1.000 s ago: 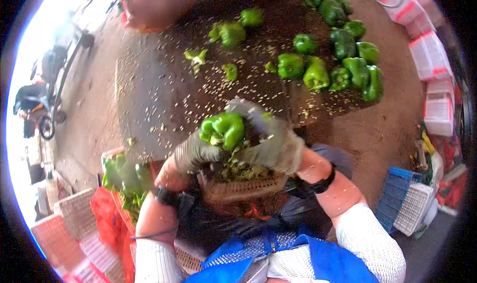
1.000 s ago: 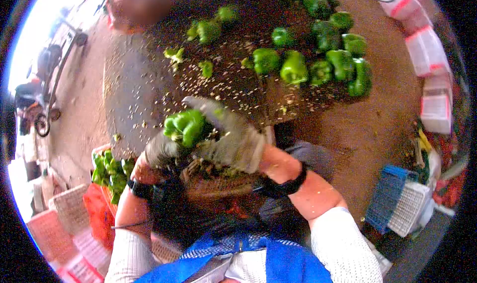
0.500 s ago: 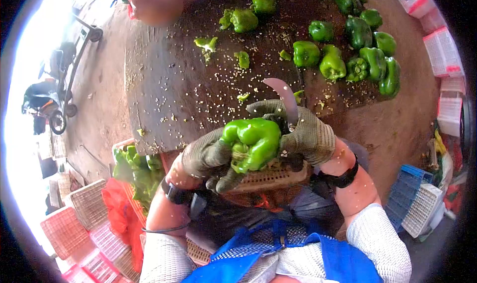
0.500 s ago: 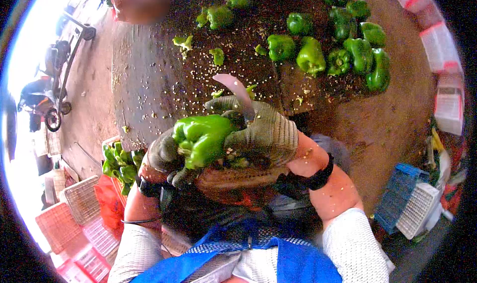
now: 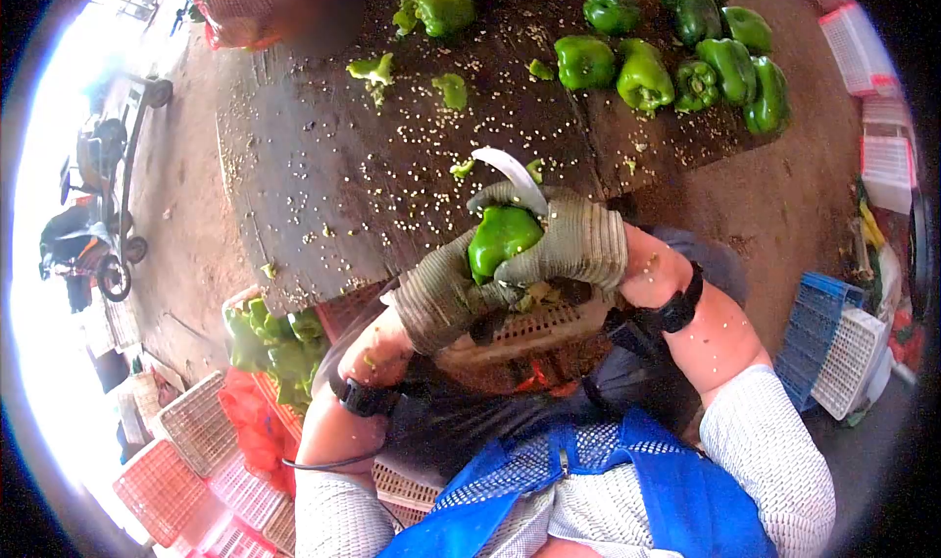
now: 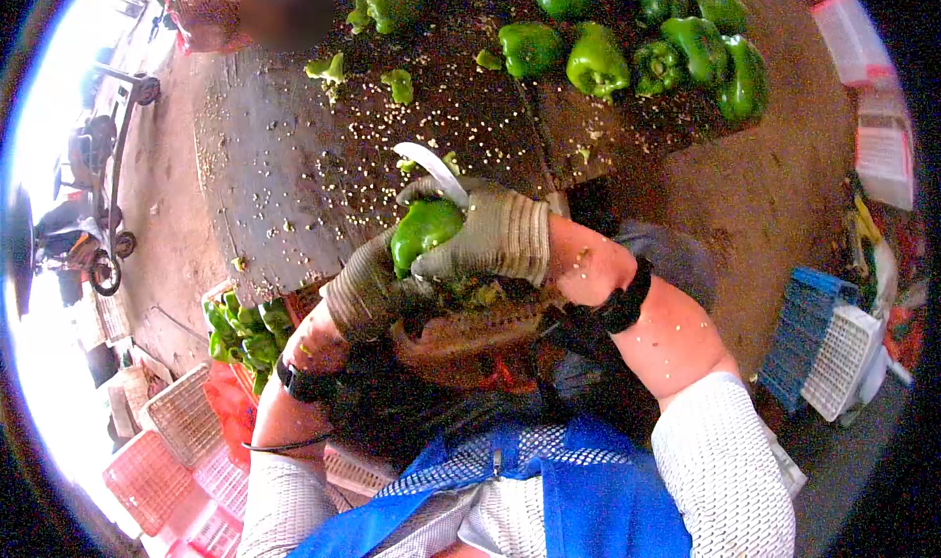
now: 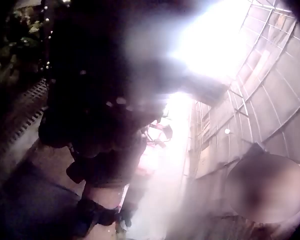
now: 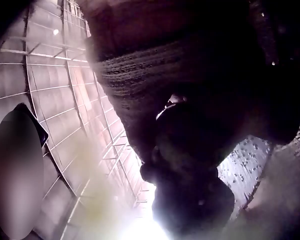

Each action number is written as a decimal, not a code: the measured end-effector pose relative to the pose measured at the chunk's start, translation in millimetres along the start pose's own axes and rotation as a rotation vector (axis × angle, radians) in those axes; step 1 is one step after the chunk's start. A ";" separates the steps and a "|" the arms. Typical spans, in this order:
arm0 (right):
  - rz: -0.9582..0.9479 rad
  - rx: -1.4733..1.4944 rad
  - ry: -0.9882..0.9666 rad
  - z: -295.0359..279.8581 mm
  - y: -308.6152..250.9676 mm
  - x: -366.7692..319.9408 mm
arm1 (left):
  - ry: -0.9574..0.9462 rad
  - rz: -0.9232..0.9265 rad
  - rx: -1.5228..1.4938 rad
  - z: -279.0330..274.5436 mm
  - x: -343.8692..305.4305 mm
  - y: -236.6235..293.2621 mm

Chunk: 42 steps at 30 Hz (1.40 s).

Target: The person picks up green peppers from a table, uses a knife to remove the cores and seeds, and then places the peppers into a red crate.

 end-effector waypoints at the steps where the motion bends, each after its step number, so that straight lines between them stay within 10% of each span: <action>1: -0.006 -0.047 0.059 -5.3 3.8 3.5 | 0.051 0.050 0.055 -2.7 -1.4 2.7; 6: -0.039 -0.121 0.220 -15.2 30.0 27.8 | 0.513 0.098 0.736 -40.2 -4.0 11.1; 14: -0.141 0.264 0.332 -7.9 -9.9 4.6 | 0.600 -0.115 0.968 -83.1 -9.5 16.8; 16: -0.102 0.466 0.178 -19.0 -3.8 -0.2 | 0.367 0.115 1.039 -91.1 6.7 -44.4; 19: -0.106 0.723 0.051 -27.1 1.1 -8.2 | 0.230 0.208 0.480 -67.9 5.6 -37.1; 25: -0.215 0.696 0.266 0.8 -14.2 -4.7 | 0.341 0.846 0.802 -24.0 -28.6 78.4; 29: -0.143 0.748 0.157 20.4 -7.3 -5.7 | 0.077 0.163 -0.856 -12.3 1.9 22.4; 31: -0.164 0.689 0.184 31.0 -12.5 -22.3 | 0.112 0.541 -0.230 -16.7 -20.6 44.0; 35: -0.198 0.573 0.278 50.2 -30.8 -61.1 | -0.020 0.411 -0.565 11.5 -41.1 45.9; 38: -0.172 0.635 0.302 61.7 -32.2 -78.4 | 0.009 0.406 -0.239 40.7 -56.2 46.7; 42: -0.061 0.596 0.186 63.1 -3.0 -85.5 | 0.258 0.495 -0.420 44.3 -88.0 59.0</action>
Point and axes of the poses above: each hand's wrist, its own x-axis towards the middle knuckle, its own z-axis out of the palm, y = z × x, the point moved 8 cm from there along x, towards the middle knuckle, and after that the axes turned 2 degrees about z, right-handed, at the moved point
